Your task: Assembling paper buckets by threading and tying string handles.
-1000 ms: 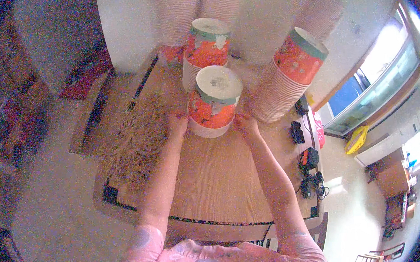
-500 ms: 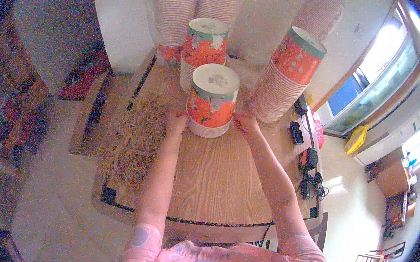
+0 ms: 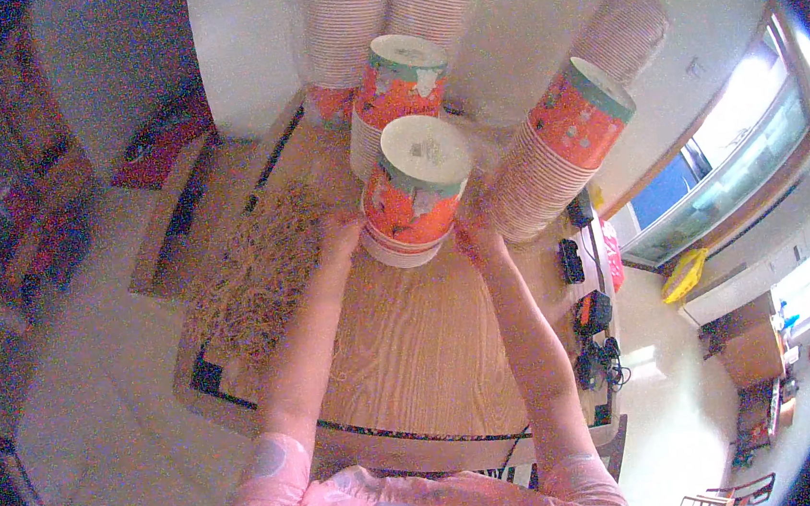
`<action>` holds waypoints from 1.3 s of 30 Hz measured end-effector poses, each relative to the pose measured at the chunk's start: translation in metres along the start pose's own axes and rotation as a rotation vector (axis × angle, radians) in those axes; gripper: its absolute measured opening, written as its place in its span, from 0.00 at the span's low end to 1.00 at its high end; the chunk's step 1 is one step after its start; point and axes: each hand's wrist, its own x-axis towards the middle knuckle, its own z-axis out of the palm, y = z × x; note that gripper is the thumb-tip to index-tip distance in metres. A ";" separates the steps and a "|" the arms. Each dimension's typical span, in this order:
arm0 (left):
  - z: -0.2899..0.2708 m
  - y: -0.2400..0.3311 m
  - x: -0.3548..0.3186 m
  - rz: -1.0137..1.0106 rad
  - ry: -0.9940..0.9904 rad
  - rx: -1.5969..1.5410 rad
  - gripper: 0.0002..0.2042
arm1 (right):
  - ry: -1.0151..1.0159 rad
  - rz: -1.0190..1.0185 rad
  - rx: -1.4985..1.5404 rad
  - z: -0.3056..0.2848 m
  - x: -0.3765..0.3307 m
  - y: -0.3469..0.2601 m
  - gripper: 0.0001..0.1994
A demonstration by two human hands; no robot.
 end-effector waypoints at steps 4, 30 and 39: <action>0.003 0.009 0.002 0.118 0.026 0.015 0.06 | -0.045 -0.027 0.006 -0.009 0.008 -0.012 0.05; -0.032 0.002 -0.239 0.084 -0.340 -0.303 0.13 | 0.285 -0.407 0.071 0.023 -0.245 -0.012 0.05; -0.038 -0.031 -0.248 0.168 -0.289 -0.097 0.14 | 0.335 -0.318 0.234 0.011 -0.256 0.028 0.05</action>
